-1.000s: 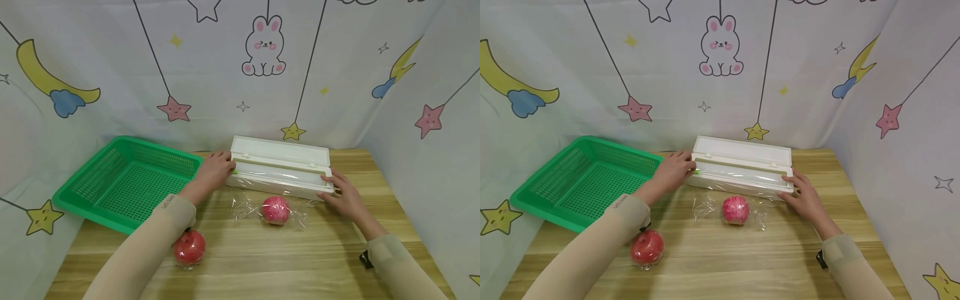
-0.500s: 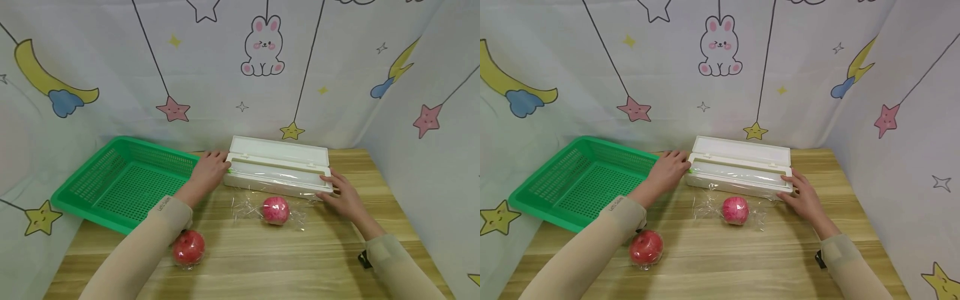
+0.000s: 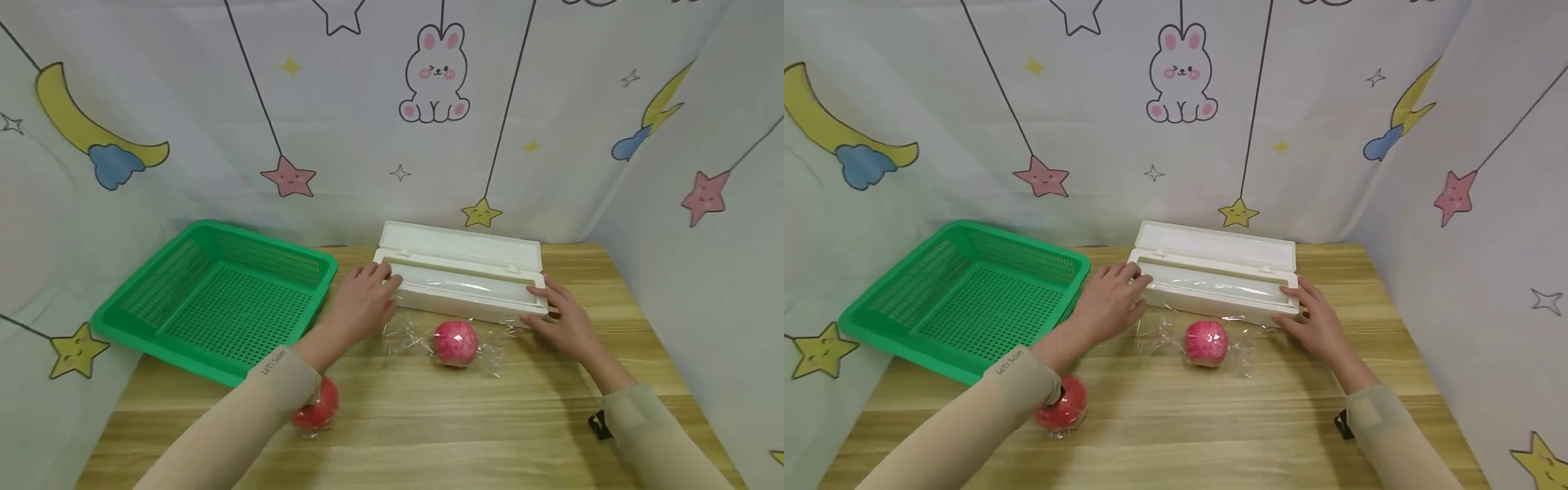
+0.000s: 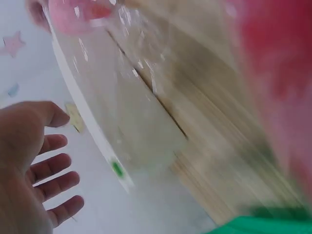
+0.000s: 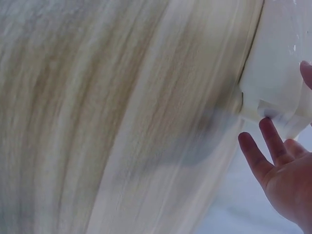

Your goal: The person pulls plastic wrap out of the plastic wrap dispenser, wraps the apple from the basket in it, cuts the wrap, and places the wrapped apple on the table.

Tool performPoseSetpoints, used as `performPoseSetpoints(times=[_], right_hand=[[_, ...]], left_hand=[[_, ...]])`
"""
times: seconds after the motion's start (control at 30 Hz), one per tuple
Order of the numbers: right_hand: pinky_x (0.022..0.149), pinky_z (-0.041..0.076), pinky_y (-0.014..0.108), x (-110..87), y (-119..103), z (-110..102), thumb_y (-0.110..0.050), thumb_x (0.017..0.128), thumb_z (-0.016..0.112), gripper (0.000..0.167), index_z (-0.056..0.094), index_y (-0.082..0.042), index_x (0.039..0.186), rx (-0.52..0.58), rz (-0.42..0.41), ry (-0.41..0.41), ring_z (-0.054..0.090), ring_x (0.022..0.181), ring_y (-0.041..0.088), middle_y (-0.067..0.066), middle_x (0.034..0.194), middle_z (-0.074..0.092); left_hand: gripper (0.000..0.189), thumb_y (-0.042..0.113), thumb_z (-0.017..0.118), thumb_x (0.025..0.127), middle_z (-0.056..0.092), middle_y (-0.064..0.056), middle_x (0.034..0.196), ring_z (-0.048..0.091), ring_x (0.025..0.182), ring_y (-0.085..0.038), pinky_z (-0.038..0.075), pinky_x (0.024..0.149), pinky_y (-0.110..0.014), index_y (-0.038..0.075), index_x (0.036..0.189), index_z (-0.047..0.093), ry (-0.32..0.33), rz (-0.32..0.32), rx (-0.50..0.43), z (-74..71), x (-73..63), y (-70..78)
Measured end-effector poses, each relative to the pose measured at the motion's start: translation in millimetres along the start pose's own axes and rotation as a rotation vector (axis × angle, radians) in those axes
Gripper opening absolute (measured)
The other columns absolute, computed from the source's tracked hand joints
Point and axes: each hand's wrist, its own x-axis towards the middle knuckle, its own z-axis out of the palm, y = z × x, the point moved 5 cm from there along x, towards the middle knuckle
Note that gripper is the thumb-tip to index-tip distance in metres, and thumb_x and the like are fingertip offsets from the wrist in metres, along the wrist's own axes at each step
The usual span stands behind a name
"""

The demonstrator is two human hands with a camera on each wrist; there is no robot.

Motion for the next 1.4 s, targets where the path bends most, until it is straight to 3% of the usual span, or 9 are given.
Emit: performPoseSetpoints(times=[0.07, 0.2, 0.33, 0.43, 0.67, 0.87, 1.0, 1.2, 1.4], right_hand=[[0.099, 0.054, 0.063, -0.4, 1, -1, -0.01, 0.096, 0.081, 0.061, 0.056, 0.006, 0.149, -0.005, -0.004, -0.008, 0.048, 0.137, 0.06, 0.037, 0.167, 0.024], [0.099, 0.054, 0.066, -0.6, 1, -2, -0.012, 0.096, 0.081, 0.066, 0.052, 0.005, 0.152, -0.025, -0.018, -0.032, 0.04, 0.143, 0.062, 0.038, 0.168, 0.022], [0.097, 0.054, 0.067, -1.7, 0, -2, -0.011, 0.095, 0.082, 0.068, 0.051, 0.006, 0.153, -0.032, -0.031, -0.036, 0.036, 0.144, 0.064, 0.039, 0.167, 0.021], [0.096, 0.055, 0.066, -3.3, -1, -3, -0.01, 0.094, 0.083, 0.069, 0.051, 0.006, 0.153, -0.036, -0.045, -0.033, 0.036, 0.143, 0.064, 0.039, 0.167, 0.022], [0.095, 0.055, 0.068, -8.2, -8, -6, -0.012, 0.093, 0.084, 0.07, 0.051, 0.005, 0.153, -0.042, -0.054, -0.028, 0.037, 0.145, 0.061, 0.034, 0.169, 0.024], [0.095, 0.054, 0.069, -10.1, -11, -8, -0.012, 0.093, 0.085, 0.07, 0.053, 0.005, 0.152, -0.042, -0.066, -0.042, 0.036, 0.145, 0.061, 0.035, 0.169, 0.024], [0.096, 0.054, 0.069, -12.2, -12, -10, -0.012, 0.092, 0.085, 0.069, 0.053, 0.005, 0.151, -0.034, -0.062, -0.048, 0.037, 0.145, 0.061, 0.034, 0.169, 0.024], [0.1, 0.051, 0.072, -12.6, -13, -17, -0.015, 0.093, 0.085, 0.073, 0.049, 0.005, 0.154, -0.009, -0.037, -0.072, 0.039, 0.144, 0.059, 0.034, 0.169, 0.023], [0.105, 0.038, 0.081, -16.1, -22, -28, -0.017, 0.093, 0.085, 0.075, 0.049, 0.0, 0.157, -0.046, -0.054, 0.023, 0.039, 0.142, 0.06, 0.033, 0.167, 0.03]], left_hand=[[0.031, 0.03, 0.074, 0.097, 0.064, -0.006, 0.121, 0.062, 0.116, -0.028, 0.054, 0.1, -0.048, 0.014, 0.123, 0.069, -0.023, 0.041, -0.048, -5.0, -1.2, 22.0], [0.043, 0.044, 0.072, 0.099, 0.065, -0.004, 0.133, 0.061, 0.127, -0.026, 0.051, 0.108, -0.047, 0.018, 0.133, 0.07, -0.141, 0.102, -0.083, -10.4, -0.9, 55.9], [0.051, 0.05, 0.071, 0.099, 0.065, -0.002, 0.138, 0.059, 0.133, -0.024, 0.049, 0.113, -0.045, 0.021, 0.141, 0.066, -0.246, 0.12, -0.061, -10.4, 1.7, 71.1], [0.052, 0.05, 0.074, 0.098, 0.065, -0.001, 0.136, 0.06, 0.131, -0.023, 0.05, 0.111, -0.044, 0.021, 0.14, 0.067, -0.272, 0.126, -0.072, -9.8, 1.8, 79.1], [0.049, 0.045, 0.074, 0.098, 0.063, 0.0, 0.136, 0.061, 0.127, -0.021, 0.052, 0.107, -0.042, 0.022, 0.14, 0.064, -0.244, 0.132, -0.059, -3.1, -7.6, 105.1], [0.057, 0.039, 0.075, 0.096, 0.058, -0.003, 0.146, 0.058, 0.133, -0.023, 0.051, 0.109, -0.044, 0.02, 0.147, 0.059, -0.185, 0.064, -0.03, 5.5, -13.8, 121.5], [0.063, 0.041, 0.078, 0.094, 0.057, -0.005, 0.15, 0.058, 0.136, -0.024, 0.051, 0.111, -0.046, 0.019, 0.149, 0.057, -0.158, 0.002, -0.049, 12.2, -15.1, 124.9], [0.069, 0.041, 0.078, 0.095, 0.051, -0.008, 0.16, 0.055, 0.141, -0.025, 0.048, 0.114, -0.047, 0.018, 0.155, 0.054, -0.173, -0.06, -0.108, 24.6, -17.3, 124.2], [0.072, 0.041, 0.081, 0.093, 0.053, -0.008, 0.158, 0.056, 0.14, -0.026, 0.049, 0.114, -0.047, 0.02, 0.155, 0.051, -0.12, -0.073, -0.16, 28.8, -19.0, 121.7]])
